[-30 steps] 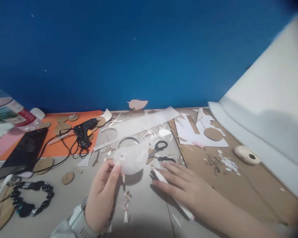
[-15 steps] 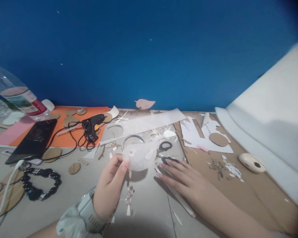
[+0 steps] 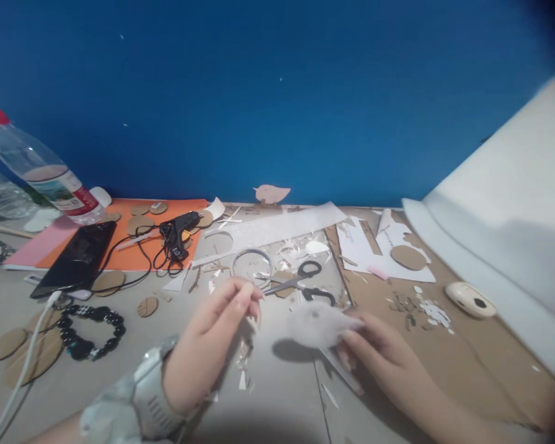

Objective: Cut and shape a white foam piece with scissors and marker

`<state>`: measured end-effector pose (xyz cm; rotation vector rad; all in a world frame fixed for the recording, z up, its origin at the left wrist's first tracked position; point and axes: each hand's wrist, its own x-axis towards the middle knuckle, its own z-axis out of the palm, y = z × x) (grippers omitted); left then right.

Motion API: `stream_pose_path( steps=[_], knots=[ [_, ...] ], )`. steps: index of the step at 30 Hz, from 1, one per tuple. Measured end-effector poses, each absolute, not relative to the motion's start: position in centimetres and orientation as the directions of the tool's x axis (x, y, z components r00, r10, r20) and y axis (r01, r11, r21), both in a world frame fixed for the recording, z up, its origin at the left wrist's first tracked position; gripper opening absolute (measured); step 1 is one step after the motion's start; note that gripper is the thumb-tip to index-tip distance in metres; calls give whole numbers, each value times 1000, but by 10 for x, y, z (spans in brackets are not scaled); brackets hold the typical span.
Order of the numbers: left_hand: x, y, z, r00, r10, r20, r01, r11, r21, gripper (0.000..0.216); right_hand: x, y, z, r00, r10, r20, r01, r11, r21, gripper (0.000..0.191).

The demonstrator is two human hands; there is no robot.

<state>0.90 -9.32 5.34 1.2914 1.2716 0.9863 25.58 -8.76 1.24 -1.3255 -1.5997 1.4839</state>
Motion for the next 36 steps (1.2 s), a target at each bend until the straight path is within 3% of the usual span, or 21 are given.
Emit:
stream_pose_path(
  steps=[2, 4, 5, 8, 11, 31, 36],
  knots=[
    [-1, -90, 76, 162, 987, -9, 337, -46, 940, 25, 256, -84, 11, -281, 942, -185, 245, -116, -962, 39],
    [-12, -86, 93, 376, 926, 34, 566, -259, 783, 18, 255, -81, 11, -246, 959, -142, 259, -77, -963, 42],
    [-18, -83, 98, 483, 875, -15, 649, -347, 676, 18, 254, -80, 12, -235, 964, -124, 269, -58, -961, 43],
    [-32, -72, 99, 575, 782, -241, 794, -461, 397, 18, 252, -79, 14, -224, 966, -131, 291, -62, -955, 41],
    [-37, -66, 85, 557, 753, -350, 830, -497, 251, 19, 251, -80, 14, -220, 962, -161, 290, -93, -952, 40],
    [-29, -70, 72, 517, 750, -412, 856, -455, 247, 21, 255, -77, 16, -220, 971, -91, 340, -11, -940, 34],
    [-23, -75, 74, 505, 750, -427, 860, -478, 179, 21, 253, -78, 21, -223, 966, -128, 361, -40, -932, 35]
  ],
)
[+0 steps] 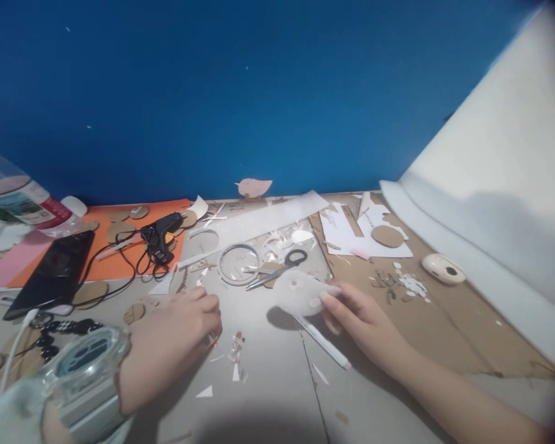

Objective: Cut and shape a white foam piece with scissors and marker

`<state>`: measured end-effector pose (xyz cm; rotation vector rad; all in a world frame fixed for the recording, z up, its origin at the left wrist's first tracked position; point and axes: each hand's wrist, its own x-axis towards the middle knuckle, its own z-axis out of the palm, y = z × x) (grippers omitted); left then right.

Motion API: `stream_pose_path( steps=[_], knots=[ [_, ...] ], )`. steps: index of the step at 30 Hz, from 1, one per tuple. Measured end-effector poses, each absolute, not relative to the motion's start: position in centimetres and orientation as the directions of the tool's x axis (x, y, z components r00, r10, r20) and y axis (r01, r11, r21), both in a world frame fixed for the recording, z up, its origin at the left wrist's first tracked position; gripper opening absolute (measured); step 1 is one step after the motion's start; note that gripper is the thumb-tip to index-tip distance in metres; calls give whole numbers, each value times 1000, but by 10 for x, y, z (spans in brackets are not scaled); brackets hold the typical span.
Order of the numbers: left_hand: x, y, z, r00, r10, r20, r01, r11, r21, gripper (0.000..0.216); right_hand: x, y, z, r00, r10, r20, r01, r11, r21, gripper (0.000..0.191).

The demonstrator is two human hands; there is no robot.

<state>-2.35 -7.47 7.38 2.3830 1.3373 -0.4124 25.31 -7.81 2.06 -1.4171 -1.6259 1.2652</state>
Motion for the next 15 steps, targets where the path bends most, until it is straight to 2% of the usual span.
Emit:
stream_pose_path(
  steps=[8, 15],
  knots=[
    [-22, -78, 70, 492, 780, -387, 869, -464, 171, 20, 251, -78, 22, -223, 967, -127, 384, -32, -923, 35],
    [-24, -78, 74, 440, 789, -430, 891, -445, 96, 20, 253, -80, 19, -245, 966, -82, 366, 14, -931, 32]
  ],
)
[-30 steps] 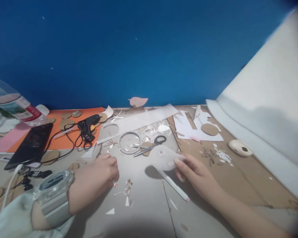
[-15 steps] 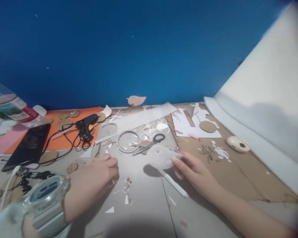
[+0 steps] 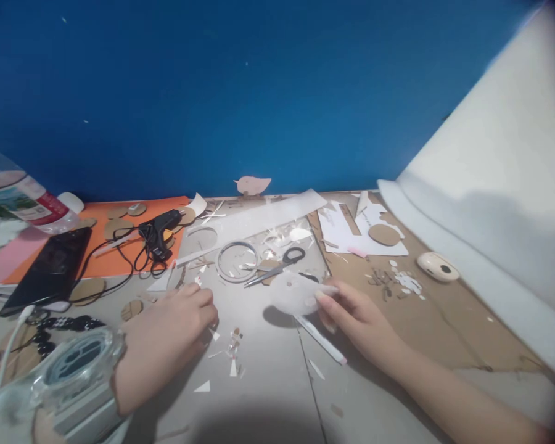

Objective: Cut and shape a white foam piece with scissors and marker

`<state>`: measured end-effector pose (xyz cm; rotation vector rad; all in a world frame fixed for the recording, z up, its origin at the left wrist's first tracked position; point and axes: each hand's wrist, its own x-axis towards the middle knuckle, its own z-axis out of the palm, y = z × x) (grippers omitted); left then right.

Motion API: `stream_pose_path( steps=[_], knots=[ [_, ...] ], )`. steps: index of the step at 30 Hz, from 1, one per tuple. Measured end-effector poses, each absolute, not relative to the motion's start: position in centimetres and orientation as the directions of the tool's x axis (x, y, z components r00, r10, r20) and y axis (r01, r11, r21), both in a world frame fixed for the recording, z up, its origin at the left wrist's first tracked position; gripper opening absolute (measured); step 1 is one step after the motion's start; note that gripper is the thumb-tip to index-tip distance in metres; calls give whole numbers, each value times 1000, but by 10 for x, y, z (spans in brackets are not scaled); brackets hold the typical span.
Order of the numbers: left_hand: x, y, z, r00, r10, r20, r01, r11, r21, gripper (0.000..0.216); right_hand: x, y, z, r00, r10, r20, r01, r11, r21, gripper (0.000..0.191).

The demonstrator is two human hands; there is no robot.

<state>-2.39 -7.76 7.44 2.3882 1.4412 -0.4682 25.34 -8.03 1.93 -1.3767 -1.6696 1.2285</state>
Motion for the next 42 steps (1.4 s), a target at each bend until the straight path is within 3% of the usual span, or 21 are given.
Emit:
stream_pose_path(
  steps=[8, 16, 42],
  knots=[
    [-15, -77, 78, 396, 782, -481, 899, -438, 27, 24, 251, -81, 22, -249, 962, -112, 406, -1, -914, 34],
    [-15, -85, 58, 467, 799, -378, 849, -525, -61, 29, 251, -79, 23, -266, 961, -80, 421, 41, -906, 34],
    [-13, -85, 64, 478, 811, -338, 865, -502, 18, 22, 254, -79, 19, -285, 955, -78, 443, 59, -895, 31]
  ],
)
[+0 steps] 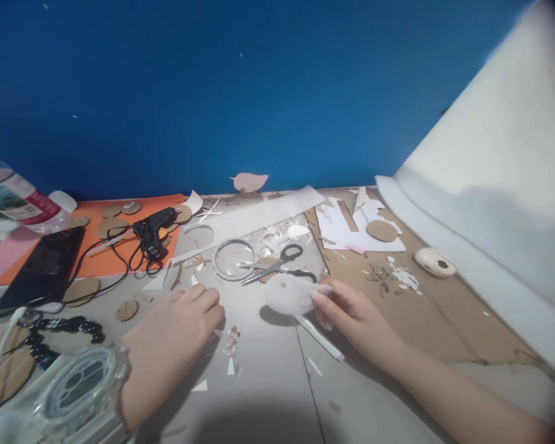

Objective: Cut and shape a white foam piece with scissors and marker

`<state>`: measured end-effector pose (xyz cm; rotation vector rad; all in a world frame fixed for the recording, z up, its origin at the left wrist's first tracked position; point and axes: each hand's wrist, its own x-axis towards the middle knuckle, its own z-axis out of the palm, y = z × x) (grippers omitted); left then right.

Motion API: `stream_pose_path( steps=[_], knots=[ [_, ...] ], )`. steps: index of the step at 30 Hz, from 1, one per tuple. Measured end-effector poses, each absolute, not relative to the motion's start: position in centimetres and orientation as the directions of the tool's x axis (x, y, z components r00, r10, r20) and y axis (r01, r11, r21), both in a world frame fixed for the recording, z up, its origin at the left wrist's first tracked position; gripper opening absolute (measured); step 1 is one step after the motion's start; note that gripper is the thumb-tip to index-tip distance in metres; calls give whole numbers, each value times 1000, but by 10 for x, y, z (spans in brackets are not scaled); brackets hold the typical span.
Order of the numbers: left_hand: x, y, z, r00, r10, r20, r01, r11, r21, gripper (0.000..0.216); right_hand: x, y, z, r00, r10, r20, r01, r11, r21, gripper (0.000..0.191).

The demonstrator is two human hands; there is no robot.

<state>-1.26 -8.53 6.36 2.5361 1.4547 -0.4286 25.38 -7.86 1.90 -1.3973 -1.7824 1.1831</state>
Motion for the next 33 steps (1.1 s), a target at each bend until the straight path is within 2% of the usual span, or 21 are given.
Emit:
stream_pose_path(
  steps=[4, 7, 11, 15, 17, 20, 25, 29, 31, 33],
  knots=[
    [-5, -86, 62, 473, 801, -367, 854, -519, -30, 31, 254, -81, 20, -275, 953, -123, 441, 12, -897, 31],
    [-1, -86, 61, 490, 786, -377, 837, -545, -48, 30, 253, -81, 20, -275, 954, -123, 429, 7, -903, 32],
    [-3, -87, 58, 482, 793, -373, 848, -530, -32, 26, 252, -81, 19, -261, 957, -128, 439, -1, -899, 33],
    [-10, -85, 55, 518, 802, -299, 842, -539, 13, 19, 253, -80, 17, -272, 956, -105, 443, 28, -896, 33],
    [-13, -83, 56, 549, 805, -226, 835, -542, 96, 16, 254, -80, 17, -275, 956, -106, 447, 30, -894, 33],
    [-15, -80, 59, 584, 798, -148, 796, -527, 297, 17, 254, -80, 16, -274, 955, -111, 443, 23, -896, 33],
    [-8, -80, 56, 478, 859, -185, 734, -274, 622, 14, 254, -81, 16, -272, 953, -133, 447, 3, -894, 33],
    [0, -81, 43, 451, 858, -245, 489, -8, 872, 12, 254, -80, 16, -279, 949, -145, 441, -7, -897, 32],
    [3, -82, 36, 431, 865, -258, 334, 114, 936, 15, 253, -80, 16, -267, 951, -154, 442, -21, -897, 31],
    [5, -83, 29, 395, 876, -276, 260, 182, 948, 21, 254, -79, 16, -256, 954, -157, 449, -26, -893, 30]
  ],
)
